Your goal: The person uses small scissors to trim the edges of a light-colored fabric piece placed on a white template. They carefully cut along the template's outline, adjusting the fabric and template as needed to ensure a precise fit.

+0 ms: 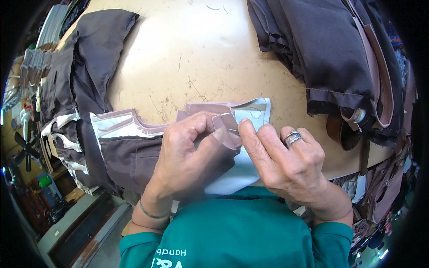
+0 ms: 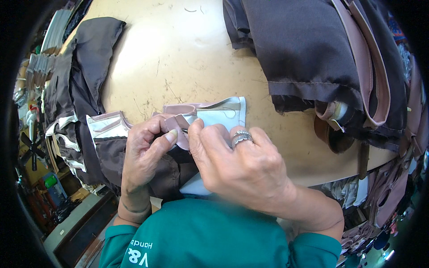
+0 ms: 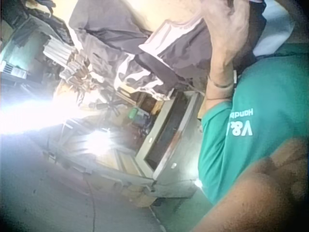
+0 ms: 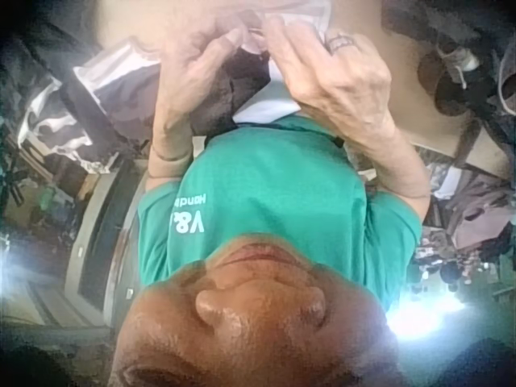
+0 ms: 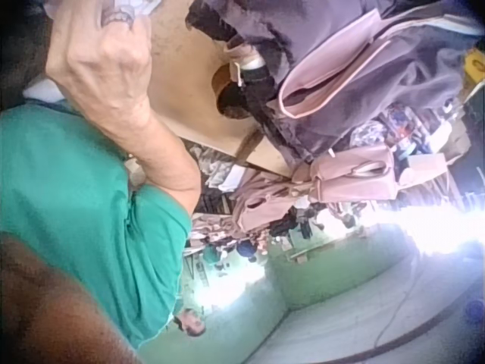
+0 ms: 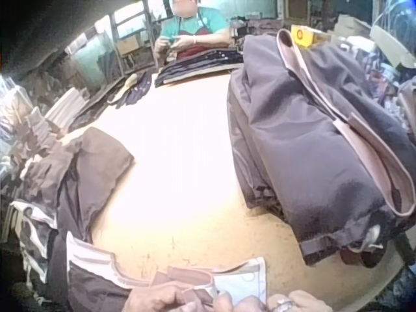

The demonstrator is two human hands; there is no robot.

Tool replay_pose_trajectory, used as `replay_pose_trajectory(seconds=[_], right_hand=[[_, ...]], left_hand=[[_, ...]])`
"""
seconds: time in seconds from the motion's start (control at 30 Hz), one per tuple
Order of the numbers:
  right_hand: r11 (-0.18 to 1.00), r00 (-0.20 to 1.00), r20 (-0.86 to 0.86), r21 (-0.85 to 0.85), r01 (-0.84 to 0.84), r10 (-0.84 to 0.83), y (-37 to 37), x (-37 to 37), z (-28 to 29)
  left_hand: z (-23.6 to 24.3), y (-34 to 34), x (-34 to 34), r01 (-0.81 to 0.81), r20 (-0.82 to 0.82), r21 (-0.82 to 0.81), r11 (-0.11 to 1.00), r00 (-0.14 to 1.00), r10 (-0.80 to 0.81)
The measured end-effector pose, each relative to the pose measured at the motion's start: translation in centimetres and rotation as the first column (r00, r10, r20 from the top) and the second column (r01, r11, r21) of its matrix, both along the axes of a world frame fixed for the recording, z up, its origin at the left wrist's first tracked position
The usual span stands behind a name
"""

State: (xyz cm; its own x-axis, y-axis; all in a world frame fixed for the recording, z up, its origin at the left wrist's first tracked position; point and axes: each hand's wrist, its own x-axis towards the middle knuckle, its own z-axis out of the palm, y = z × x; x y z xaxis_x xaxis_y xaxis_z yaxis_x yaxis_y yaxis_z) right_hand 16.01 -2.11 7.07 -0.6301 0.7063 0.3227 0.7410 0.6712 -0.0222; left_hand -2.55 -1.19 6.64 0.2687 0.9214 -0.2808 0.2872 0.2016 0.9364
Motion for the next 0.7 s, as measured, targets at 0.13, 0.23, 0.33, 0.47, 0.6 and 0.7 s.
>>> replay_pose_trajectory(seconds=[0.13, 0.23, 0.33, 0.47, 0.6, 0.7], right_hand=[[1.0, 1.0, -0.007, -0.01, 0.012, -0.012, -0.07, 0.14, 0.2], [1.0, 1.0, -0.006, -0.009, 0.022, -0.022, -0.05, 0.08, 0.2], [1.0, 1.0, 0.018, -0.023, 0.014, -0.013, 0.04, 0.17, 0.45], [1.0, 1.0, 0.028, -0.001, 0.005, -0.005, 0.08, 0.19, 0.19], [1.0, 0.999, 0.037, 0.015, 0.023, -0.023, 0.04, 0.01, -0.02], [1.0, 0.999, 0.046, 0.019, 0.018, -0.019, 0.07, 0.01, -0.03]], left_hand=[[-0.07, -0.1, 0.33, -0.041, 0.043, -0.021, 0.999, 0.998, 0.042], [-0.39, -0.1, 0.31, -0.043, 0.019, 0.007, 0.999, 0.999, 0.043], [-0.4, 0.01, 0.45, -0.044, 0.006, 0.051, 0.998, 0.999, 0.043], [-0.85, -0.26, 0.54, -0.045, 0.016, 0.11, 0.993, 0.999, 0.044], [-0.68, -0.06, 0.38, 0.011, -0.072, 0.171, 0.985, 0.997, 0.001], [-0.65, -0.15, 0.59, -0.007, -0.054, 0.204, 0.979, 0.998, 0.019]])
